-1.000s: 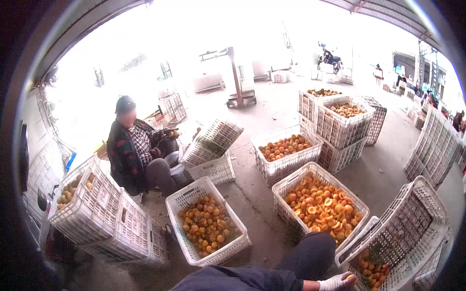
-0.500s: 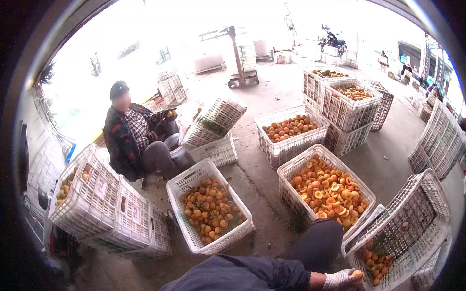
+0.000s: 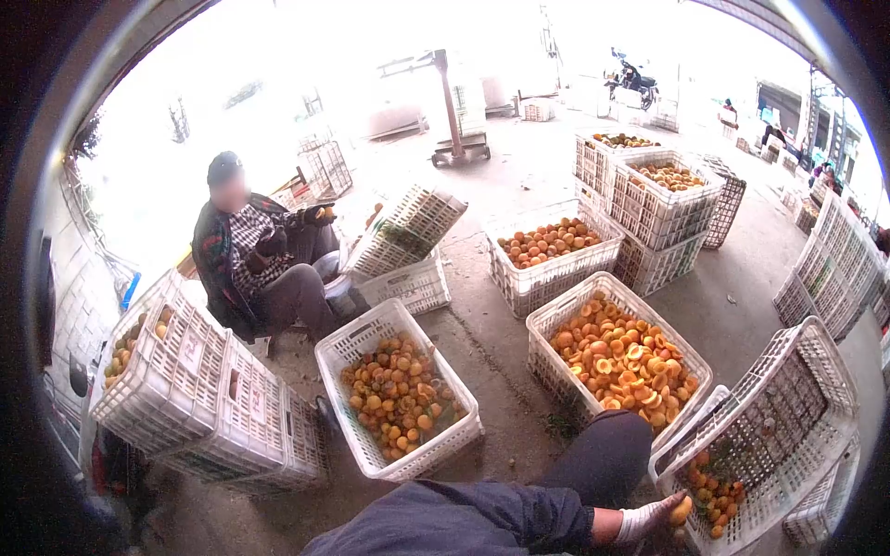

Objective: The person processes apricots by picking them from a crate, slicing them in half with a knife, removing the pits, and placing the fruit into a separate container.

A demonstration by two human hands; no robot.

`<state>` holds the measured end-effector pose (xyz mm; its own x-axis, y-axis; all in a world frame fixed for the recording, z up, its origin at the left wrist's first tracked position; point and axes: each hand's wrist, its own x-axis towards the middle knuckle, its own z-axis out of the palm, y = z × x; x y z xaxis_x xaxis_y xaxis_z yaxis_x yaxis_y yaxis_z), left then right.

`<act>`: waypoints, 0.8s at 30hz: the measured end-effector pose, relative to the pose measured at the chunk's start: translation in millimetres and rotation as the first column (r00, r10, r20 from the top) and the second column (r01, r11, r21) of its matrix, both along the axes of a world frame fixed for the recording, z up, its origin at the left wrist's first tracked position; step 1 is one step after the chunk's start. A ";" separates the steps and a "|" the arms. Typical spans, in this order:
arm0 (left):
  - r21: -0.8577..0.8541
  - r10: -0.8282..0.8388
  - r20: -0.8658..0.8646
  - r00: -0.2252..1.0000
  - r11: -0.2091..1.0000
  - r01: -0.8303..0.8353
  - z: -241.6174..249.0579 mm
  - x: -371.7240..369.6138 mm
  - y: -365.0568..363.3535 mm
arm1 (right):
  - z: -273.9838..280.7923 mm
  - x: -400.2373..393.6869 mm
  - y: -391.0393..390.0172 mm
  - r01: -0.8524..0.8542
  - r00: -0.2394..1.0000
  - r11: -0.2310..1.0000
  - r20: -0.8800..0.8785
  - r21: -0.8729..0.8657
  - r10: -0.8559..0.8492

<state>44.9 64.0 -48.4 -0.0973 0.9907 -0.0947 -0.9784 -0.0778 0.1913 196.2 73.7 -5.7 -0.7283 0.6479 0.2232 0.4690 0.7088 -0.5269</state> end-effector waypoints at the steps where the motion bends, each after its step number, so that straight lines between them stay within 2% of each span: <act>1: -0.014 0.030 -0.038 0.999 0.999 -0.030 -15.5 1.0 9.4 | -3.1 1.8 0.0 -0.011 1.000 1.000 -0.011 0.020 0.011; 3: -0.024 0.060 -0.076 0.995 0.998 -0.062 -40.3 1.9 31.5 | -12.7 13.0 5.3 -0.072 0.993 0.988 -0.080 0.135 0.084; 5: 0.016 0.179 -0.071 0.981 0.984 -0.179 -56.6 3.1 49.7 | -24.2 30.5 15.4 -0.201 0.908 0.820 -0.213 0.535 0.361; 6: 0.017 0.180 -0.067 0.981 0.984 -0.179 -58.6 0.3 51.8 | -30.6 38.5 18.8 -0.202 0.880 0.749 -0.218 0.631 0.421; 7: -0.037 0.138 -0.017 0.990 0.990 -0.139 -58.3 -4.5 52.0 | -57.5 51.4 33.6 -0.206 0.880 0.748 -0.215 0.631 0.424; 8: -0.090 0.099 0.035 0.994 0.991 -0.096 -59.3 -7.2 50.7 | -94.3 68.2 55.0 -0.162 0.984 0.973 -0.048 0.167 0.172; 9: -0.143 0.189 -0.115 0.975 0.968 -0.205 -60.9 -6.1 48.3 | -129.1 84.7 76.5 0.058 0.972 0.952 0.234 -0.299 0.014; 10: -0.143 0.191 -0.111 0.975 0.968 -0.206 -55.7 -3.5 44.5 | -106.8 76.5 69.8 0.224 0.963 0.869 0.237 -0.442 -0.128; 12: 0.092 0.369 -0.333 0.868 0.929 -0.359 -43.5 -1.4 35.0 | -67.6 53.6 60.7 0.190 0.970 0.776 -0.005 -0.602 -0.242; 13: 0.132 0.309 -0.619 0.722 0.947 -0.293 -41.3 -6.4 28.3 | -57.4 47.9 59.3 0.149 0.954 0.720 -0.093 -0.678 -0.284; 14: 0.142 0.317 -0.715 0.623 0.939 -0.315 -27.9 -0.9 15.7 | -48.0 41.9 58.5 0.100 0.929 0.665 -0.169 -0.740 -0.328; 16: 0.068 0.203 -0.810 0.550 0.964 -0.256 2.1 6.7 -6.1 | -37.2 34.5 59.7 -0.008 0.877 0.565 -0.277 -0.825 -0.392; 17: 0.160 0.245 -0.784 0.571 0.968 -0.196 -2.4 10.9 -6.3 | -34.2 32.2 60.7 -0.058 0.854 0.529 -0.316 -0.847 -0.412; 18: 0.159 0.245 -0.784 0.571 0.967 -0.198 -6.4 13.4 -5.5 | -32.9 29.8 62.4 -0.104 0.834 0.499 -0.349 -0.861 -0.428; 20: 0.180 0.244 -0.930 0.276 0.954 -0.238 -10.0 15.6 -4.5 | -36.7 24.1 63.3 -0.161 0.819 0.495 -0.395 -0.854 -0.417; 21: 0.178 0.243 -0.930 0.275 0.954 -0.242 -7.4 14.7 -6.2 | -27.8 14.0 55.5 -0.162 0.820 0.492 -0.394 -0.855 -0.414; 22: 0.439 0.386 -0.887 -0.255 0.875 -0.205 -4.9 13.1 -7.4 | -18.6 4.5 44.7 -0.031 0.855 0.687 -0.375 -0.726 -0.358; 23: 0.630 0.431 -0.569 -0.700 0.776 -0.033 1.4 11.4 -10.3 | -11.7 -3.1 36.6 0.087 0.889 0.838 -0.338 -0.539 -0.309; 24: 0.691 0.369 -0.073 -0.926 0.689 0.220 11.9 9.9 -15.7 | -8.0 -8.6 32.5 0.087 0.890 0.836 -0.335 -0.541 -0.309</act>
